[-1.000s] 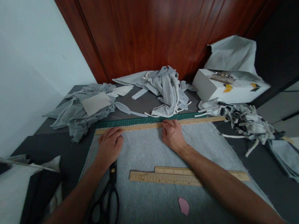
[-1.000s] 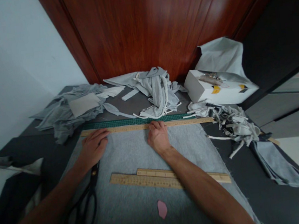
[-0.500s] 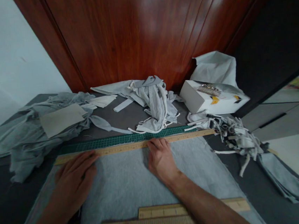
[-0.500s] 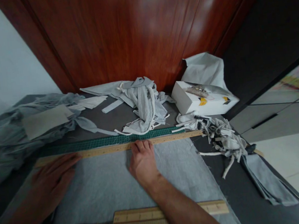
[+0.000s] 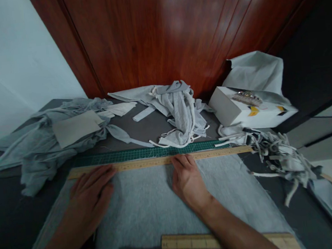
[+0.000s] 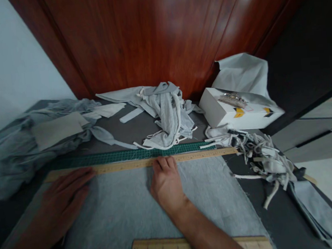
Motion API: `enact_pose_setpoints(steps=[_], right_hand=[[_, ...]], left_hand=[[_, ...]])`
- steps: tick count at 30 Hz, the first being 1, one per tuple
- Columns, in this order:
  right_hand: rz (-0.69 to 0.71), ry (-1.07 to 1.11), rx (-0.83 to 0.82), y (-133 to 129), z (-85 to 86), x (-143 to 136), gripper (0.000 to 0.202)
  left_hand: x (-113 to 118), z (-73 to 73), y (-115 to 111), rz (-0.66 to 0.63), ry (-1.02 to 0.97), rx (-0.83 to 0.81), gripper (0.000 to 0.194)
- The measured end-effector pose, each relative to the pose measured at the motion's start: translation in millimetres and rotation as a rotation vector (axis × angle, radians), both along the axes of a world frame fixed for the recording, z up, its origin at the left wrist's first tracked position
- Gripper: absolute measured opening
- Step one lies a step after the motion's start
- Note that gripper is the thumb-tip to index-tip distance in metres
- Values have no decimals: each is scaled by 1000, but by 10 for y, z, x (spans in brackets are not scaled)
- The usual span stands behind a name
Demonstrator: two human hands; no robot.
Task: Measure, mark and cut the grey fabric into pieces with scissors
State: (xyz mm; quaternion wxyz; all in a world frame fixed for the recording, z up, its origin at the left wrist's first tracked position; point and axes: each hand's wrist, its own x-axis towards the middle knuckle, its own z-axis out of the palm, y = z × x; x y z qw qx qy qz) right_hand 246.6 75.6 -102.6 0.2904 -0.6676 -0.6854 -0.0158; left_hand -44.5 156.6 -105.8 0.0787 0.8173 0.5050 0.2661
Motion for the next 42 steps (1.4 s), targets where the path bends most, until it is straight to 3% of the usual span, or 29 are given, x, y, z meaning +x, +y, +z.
enact_pose_setpoints(steps=[7, 19, 42], right_hand=[[31, -35, 68, -31, -69, 45, 38], [76, -51, 117, -76, -31, 62, 42], [73, -129, 138, -78, -132, 174, 41]], left_hand=[[64, 111, -103, -26, 63, -8, 40], [110, 118, -196, -24, 85, 26, 37], [145, 157, -246, -20, 74, -2, 37]])
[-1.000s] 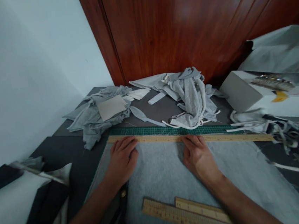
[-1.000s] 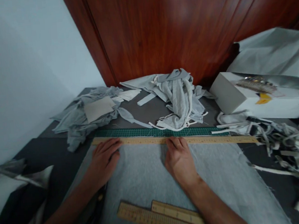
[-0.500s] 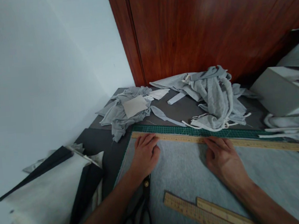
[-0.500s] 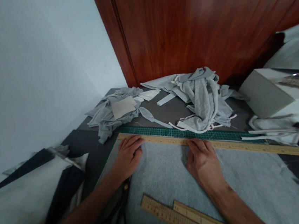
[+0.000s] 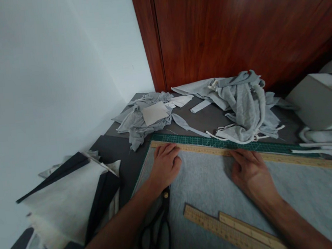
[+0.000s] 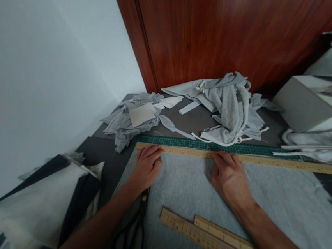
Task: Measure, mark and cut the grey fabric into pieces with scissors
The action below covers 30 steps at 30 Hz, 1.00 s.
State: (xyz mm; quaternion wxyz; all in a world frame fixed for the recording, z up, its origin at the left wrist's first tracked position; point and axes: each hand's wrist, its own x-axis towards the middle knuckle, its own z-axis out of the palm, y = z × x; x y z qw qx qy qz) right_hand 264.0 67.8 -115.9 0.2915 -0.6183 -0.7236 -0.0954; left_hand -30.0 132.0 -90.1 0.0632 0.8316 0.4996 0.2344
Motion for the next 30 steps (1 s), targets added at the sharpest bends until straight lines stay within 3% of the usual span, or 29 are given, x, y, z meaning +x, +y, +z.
enact_pose_setpoints(steps=[7, 10, 14, 18, 22, 30], right_hand=[[-7, -80, -8, 6, 14, 47, 35], [-12, -121, -65, 20, 128, 47, 29], [110, -114, -157, -44, 369, 77, 26], [211, -27, -245, -284, 595, 90, 27], [180, -3, -373, -575, 750, 51, 26], [276, 87, -803, -1202, 990, -69, 22]], left_hand=[[44, 23, 28, 25, 33, -57, 38], [63, 56, 28, 10, 60, -80, 38], [78, 81, 35, 10, 79, -78, 38], [83, 76, 34, -22, 90, -59, 38], [110, 94, 21, -8, 119, -79, 38], [169, 226, 18, -10, 186, -150, 39]])
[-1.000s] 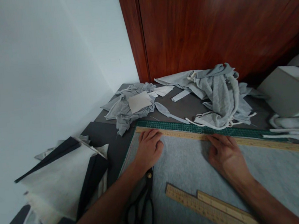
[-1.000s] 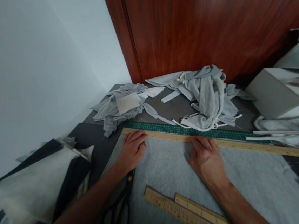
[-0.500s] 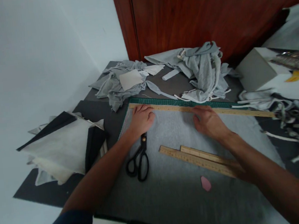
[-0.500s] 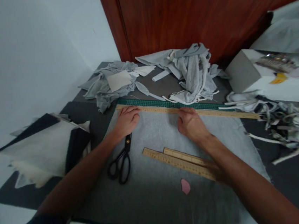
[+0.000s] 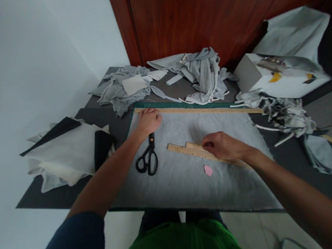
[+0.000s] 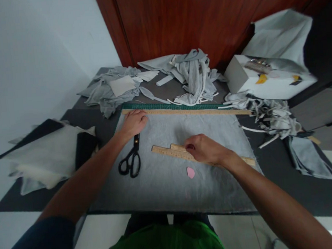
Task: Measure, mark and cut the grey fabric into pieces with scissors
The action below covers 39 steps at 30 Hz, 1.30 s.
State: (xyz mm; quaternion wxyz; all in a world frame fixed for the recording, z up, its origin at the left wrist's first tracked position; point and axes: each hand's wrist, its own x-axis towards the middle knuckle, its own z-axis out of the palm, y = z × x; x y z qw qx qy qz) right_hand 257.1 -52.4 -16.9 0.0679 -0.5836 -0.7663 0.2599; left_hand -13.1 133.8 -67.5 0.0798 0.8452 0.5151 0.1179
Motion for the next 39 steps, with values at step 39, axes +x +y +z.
enact_pose_setpoints(steps=[39], right_hand=[[-278, 827, -129, 2383, -108, -1091, 18]], left_hand=[[-58, 31, -92, -30, 32, 57, 38]])
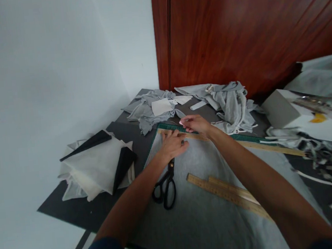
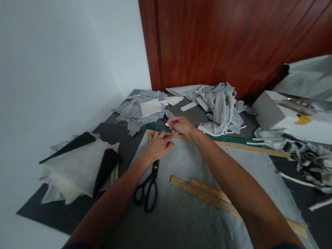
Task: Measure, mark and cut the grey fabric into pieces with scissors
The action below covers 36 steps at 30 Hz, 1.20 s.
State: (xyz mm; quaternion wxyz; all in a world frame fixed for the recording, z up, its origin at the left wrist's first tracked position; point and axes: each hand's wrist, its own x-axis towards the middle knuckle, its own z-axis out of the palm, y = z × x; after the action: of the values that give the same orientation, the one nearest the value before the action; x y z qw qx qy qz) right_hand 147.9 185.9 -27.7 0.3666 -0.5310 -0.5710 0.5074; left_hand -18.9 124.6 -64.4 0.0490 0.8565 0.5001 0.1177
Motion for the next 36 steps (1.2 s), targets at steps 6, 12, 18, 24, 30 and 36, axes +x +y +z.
enact_pose_setpoints(steps=[6, 12, 18, 24, 30, 36], right_hand=[[72, -21, -5, 426, -165, -328, 18], [230, 75, -135, 635, -260, -433, 20], [304, -5, -82, 771, -330, -531, 22], [316, -239, 153, 825, -428, -642, 28], [334, -257, 183, 826, -436, -796, 11], [330, -366, 335, 817, -458, -786, 13]], left_hand=[[-69, -63, 48, -10, -35, 30, 40], [-98, -57, 55, -15, 2, 47, 36], [-124, -79, 57, -6, -15, 36, 38], [-176, -162, 66, 83, -73, 53, 39], [-167, -125, -16, 70, -32, 104, 44], [-205, -32, -26, 31, -10, 48, 48]])
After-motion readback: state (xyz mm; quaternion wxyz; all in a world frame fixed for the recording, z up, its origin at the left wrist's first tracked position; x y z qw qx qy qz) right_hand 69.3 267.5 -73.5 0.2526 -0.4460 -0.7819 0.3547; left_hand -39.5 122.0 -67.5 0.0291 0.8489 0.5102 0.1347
